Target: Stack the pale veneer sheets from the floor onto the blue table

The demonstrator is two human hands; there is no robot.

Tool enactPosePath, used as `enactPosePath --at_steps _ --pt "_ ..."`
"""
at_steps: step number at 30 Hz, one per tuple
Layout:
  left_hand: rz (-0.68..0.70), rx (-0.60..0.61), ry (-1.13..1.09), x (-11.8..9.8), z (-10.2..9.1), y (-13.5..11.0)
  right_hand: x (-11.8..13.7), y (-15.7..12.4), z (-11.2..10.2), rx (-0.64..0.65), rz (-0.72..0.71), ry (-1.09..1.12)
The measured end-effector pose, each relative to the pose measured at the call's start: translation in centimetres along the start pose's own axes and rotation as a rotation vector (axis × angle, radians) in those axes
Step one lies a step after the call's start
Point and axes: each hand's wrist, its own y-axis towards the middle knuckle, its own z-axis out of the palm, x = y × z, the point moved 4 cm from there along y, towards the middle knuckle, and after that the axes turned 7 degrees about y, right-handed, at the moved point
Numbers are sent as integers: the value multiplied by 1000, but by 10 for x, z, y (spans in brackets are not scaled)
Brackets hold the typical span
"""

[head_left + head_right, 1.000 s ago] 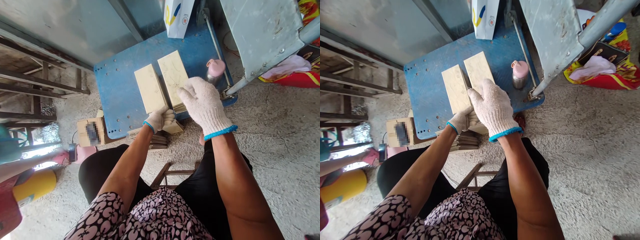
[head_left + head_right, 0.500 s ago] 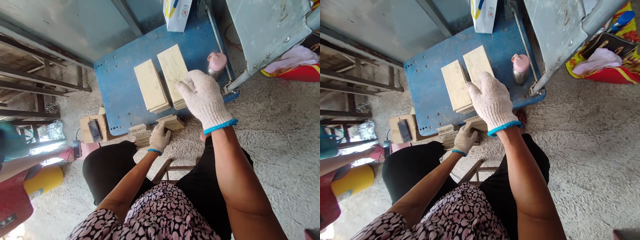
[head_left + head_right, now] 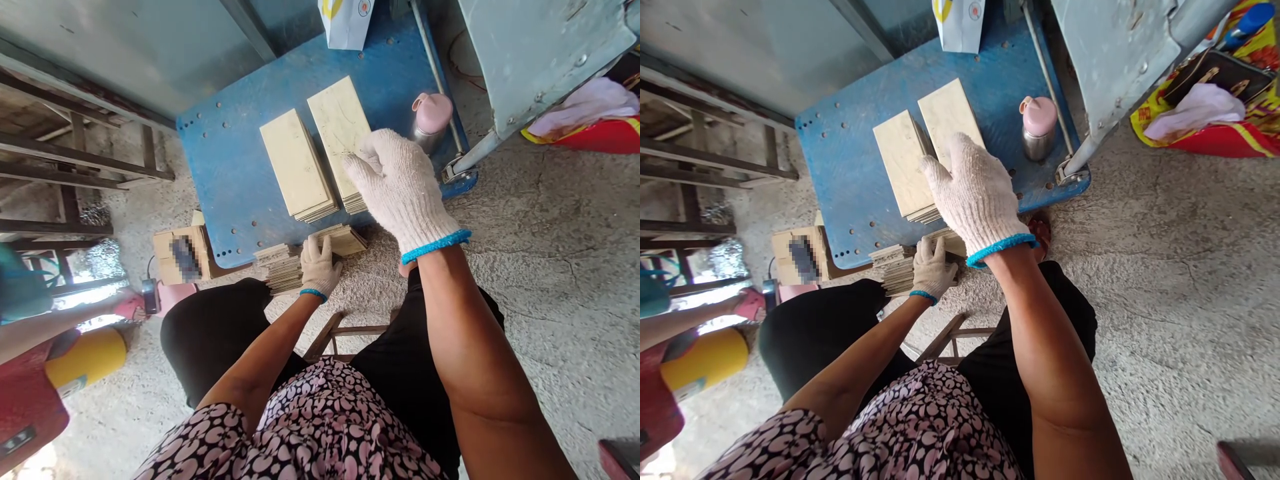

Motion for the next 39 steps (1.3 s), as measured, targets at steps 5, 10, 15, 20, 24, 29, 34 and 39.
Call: enactPosePath --at_steps 5,10,15,20,24,29,34,39 --pt "20 -32 14 -1 0 3 1 0 -1 24 16 -10" --pt "24 -49 18 1 2 4 4 0 -3 34 27 -7" --pt "20 -42 18 3 4 2 4 0 -2 44 45 -17" --pt "14 -70 38 7 4 -7 1 0 0 13 -14 43" --pt "89 -131 44 5 13 -23 -2 0 1 8 -11 39" --pt "101 -141 14 1 12 -23 2 -2 -3 -2 -8 60" --pt "43 279 -20 -8 2 4 7 -2 -6 63 61 -63" --pt "168 523 -30 -23 6 13 9 -2 -5 65 19 -113"
